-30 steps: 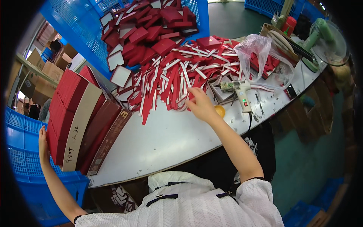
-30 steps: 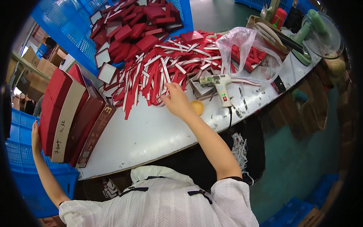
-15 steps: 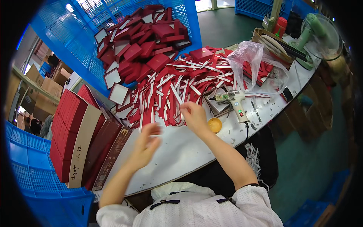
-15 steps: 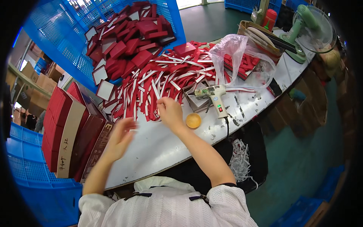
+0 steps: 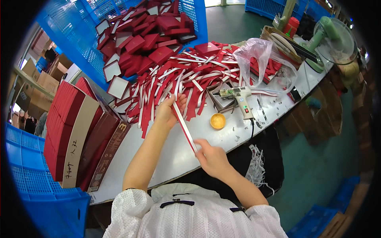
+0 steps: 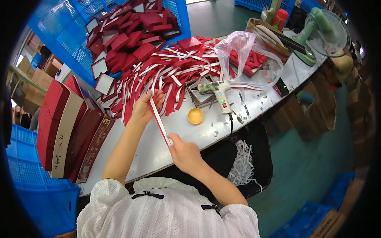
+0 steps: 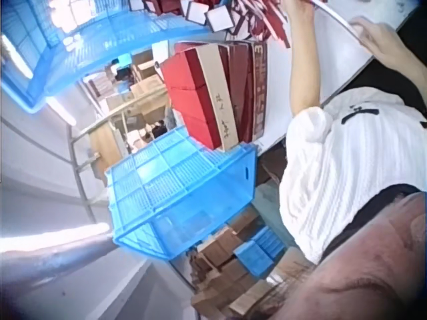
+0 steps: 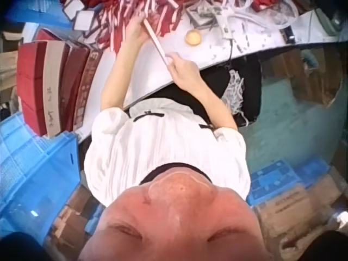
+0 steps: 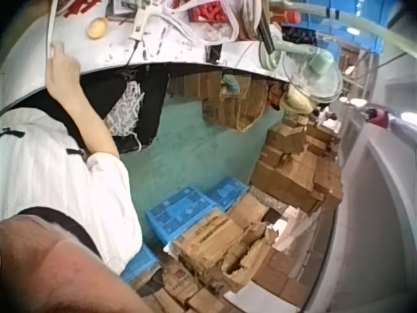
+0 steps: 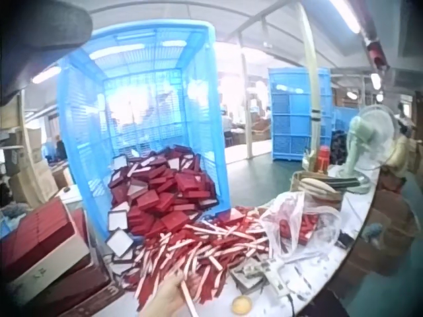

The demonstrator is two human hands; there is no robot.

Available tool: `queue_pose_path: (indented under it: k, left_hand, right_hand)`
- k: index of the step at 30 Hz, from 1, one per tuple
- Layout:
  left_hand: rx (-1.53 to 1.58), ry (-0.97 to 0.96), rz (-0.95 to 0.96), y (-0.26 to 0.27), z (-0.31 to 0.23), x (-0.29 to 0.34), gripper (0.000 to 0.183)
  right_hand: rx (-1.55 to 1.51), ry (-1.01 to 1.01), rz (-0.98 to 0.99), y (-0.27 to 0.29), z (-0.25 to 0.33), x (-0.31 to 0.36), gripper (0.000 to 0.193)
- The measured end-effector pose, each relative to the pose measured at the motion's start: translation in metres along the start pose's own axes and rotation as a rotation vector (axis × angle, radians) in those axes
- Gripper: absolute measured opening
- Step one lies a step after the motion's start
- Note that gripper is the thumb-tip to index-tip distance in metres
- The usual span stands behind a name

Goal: The person assembles small red boxes by inserting a red paper strip into a slot on the side of each box. They pick up a box from a stack, insert the strip, and place the finished box into a blue crate. The process is repeated continuously throughout the video.

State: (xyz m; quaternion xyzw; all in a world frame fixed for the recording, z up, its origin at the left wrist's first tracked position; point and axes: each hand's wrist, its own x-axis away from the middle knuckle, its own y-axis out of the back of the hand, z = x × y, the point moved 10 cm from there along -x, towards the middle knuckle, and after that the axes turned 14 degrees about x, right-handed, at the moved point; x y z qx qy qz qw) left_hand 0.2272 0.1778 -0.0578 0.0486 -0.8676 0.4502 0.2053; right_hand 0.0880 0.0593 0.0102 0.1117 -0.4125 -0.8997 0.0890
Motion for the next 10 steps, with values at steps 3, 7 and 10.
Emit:
queue_pose_path:
  k: [3,7,10]
  left_hand:
    - [-0.226,-0.066,0.064,-0.018,-0.013,0.015,0.026]
    - [-0.834,-0.293,0.025,-0.025,-0.018,0.036,0.025]
    - [-1.047,-0.956,0.271,-0.062,-0.028,0.074,0.027]
  right_hand:
    - [-0.276,-0.123,0.121,-0.007,-0.021,0.042,0.029]
    - [-0.361,-0.198,0.237,-0.017,-0.047,0.064,0.026]
    - [-0.085,-0.051,0.177,0.0,-0.044,0.061,0.03]
